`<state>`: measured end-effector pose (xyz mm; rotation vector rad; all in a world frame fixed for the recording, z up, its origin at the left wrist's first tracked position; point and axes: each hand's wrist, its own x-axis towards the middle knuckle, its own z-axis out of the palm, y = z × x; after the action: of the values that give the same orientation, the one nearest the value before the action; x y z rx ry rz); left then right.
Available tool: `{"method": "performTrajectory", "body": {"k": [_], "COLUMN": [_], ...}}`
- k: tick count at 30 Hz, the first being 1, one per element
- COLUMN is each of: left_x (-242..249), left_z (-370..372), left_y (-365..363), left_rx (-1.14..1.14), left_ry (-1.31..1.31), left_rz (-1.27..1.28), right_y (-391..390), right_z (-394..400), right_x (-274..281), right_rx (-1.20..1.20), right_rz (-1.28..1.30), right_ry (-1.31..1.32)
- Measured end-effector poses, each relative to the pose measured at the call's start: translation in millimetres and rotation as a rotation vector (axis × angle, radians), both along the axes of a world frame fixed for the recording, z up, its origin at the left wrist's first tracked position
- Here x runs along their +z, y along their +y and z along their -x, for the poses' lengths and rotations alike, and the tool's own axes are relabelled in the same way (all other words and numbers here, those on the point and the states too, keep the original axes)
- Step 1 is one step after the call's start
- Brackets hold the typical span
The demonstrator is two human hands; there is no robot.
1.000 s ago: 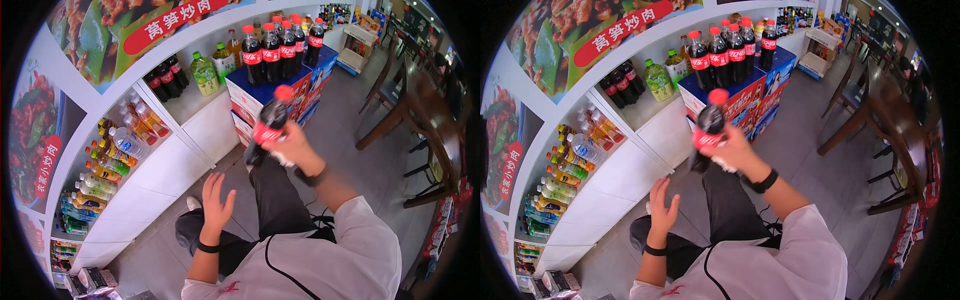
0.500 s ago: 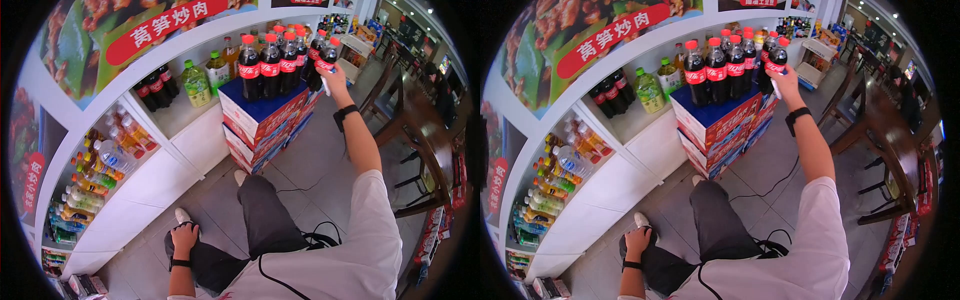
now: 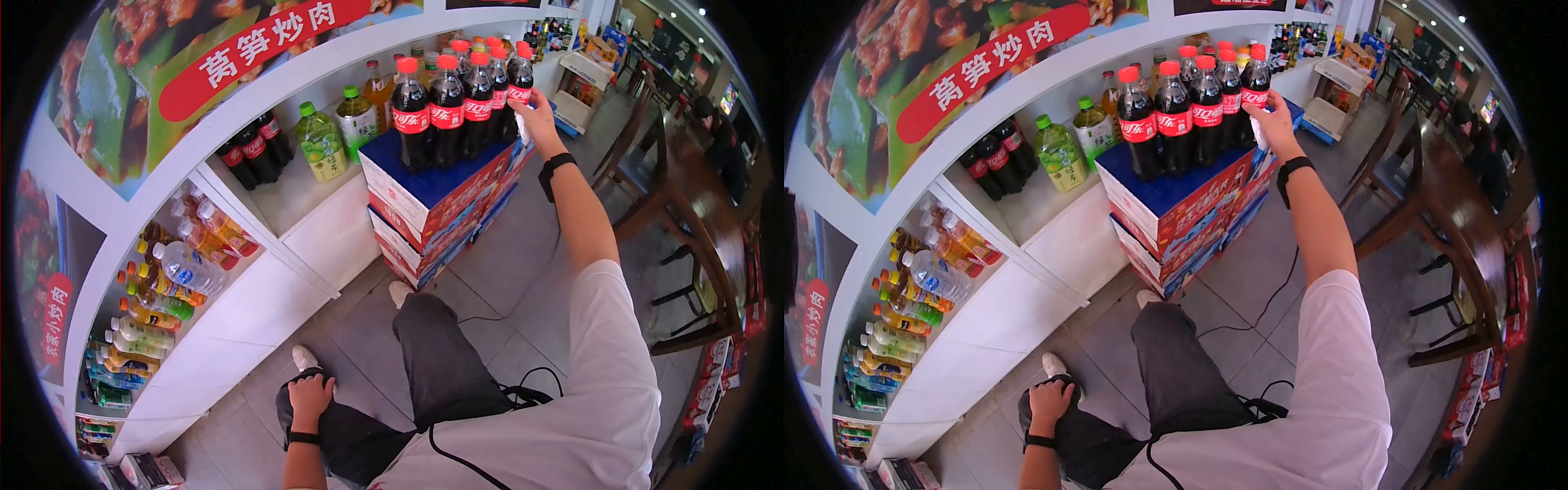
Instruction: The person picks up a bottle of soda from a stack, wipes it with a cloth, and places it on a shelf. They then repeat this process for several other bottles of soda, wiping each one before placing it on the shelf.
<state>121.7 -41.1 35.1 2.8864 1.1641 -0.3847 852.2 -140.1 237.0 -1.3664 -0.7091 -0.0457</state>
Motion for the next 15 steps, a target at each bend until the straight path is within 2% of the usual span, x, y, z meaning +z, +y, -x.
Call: {"method": "performTrajectory", "body": {"k": [11, 14, 15], "left_x": [-4, -4, -4], "left_z": [5, 5, 6], "left_y": [1, 1, 1], "left_rx": [0.006, 0.002, -0.001], "left_ry": [-0.013, -0.015, -0.020], "left_rz": [0.001, -0.010, -0.014], "right_y": [-3, -4, -5], "right_z": [11, 0, 2], "right_x": [-33, -63, -68], "right_rx": [-0.093, -0.227, -0.252], "right_rz": [0.064, 0.296, 0.282], "right_ry": [-0.011, -0.075, -0.046]}}
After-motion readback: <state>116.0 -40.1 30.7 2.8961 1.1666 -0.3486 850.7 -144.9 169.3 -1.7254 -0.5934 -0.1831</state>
